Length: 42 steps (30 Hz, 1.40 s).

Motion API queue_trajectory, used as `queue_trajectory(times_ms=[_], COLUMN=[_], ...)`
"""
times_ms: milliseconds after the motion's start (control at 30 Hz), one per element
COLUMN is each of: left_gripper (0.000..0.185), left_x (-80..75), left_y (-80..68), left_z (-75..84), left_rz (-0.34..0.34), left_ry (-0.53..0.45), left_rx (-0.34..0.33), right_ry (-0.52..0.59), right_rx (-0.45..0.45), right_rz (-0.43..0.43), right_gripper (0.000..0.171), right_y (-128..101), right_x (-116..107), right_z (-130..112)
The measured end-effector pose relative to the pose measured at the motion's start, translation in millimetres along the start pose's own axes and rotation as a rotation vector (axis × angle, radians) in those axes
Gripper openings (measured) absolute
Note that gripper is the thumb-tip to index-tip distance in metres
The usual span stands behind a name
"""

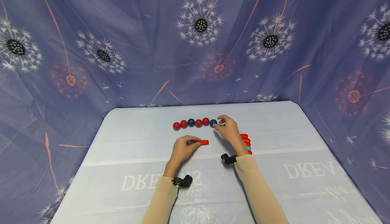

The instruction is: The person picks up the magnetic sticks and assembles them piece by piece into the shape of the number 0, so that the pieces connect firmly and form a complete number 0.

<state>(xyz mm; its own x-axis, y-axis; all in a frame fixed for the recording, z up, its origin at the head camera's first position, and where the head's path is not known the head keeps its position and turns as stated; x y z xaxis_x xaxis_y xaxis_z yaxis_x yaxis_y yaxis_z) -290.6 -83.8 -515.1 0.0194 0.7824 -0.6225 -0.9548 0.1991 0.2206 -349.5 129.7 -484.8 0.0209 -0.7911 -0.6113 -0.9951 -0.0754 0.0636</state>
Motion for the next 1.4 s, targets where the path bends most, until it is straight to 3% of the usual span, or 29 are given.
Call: queue_trajectory(times_ms=[233,567,833,1100,1400], left_gripper=[0.015,0.016,0.016,0.017,0.016], left_x=[3.3,0.6,0.1,-5.5,-1.2], left_y=[0.6,0.5,0.7,2.0,-0.2], left_z=[-3.3,-5.9,-7.3,-6.9,-8.5], left_rz=[-0.008,-0.006,-0.015,0.019,0.006], left_ry=[-0.025,-0.023,-0.015,0.002,-0.026], left_rx=[-0.033,-0.041,-0.060,-0.069,-0.080], right_ry=[-0.003,-0.005,0.009,0.060,0.103], right_rx=[0.032,0.007,0.044,0.048,0.074], right_rz=[-0.017,-0.015,0.015,0.006,-0.041], right_gripper=[0.049,0.044,0.037,0.035,0.034], right_y=[8.4,15.3,17.6,1.5,-20.9], right_x=[8.2,15.0,19.1,17.8,17.9], right_z=[10.2,13.2,16.3,11.1,9.7])
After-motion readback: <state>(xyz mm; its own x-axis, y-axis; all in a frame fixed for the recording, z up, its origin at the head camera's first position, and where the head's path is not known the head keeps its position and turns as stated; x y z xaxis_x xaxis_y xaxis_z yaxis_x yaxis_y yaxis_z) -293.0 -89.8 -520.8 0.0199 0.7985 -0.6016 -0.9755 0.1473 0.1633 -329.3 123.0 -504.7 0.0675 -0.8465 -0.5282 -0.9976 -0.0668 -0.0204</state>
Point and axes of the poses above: each hand's wrist, its own y-axis towards the middle knuckle, its own x-axis out of the palm, z = x × y, the point moved 8 cm from there along y, towards the middle knuckle, and after that the axes turned 3 degrees about -z, right-handed, at the moved point
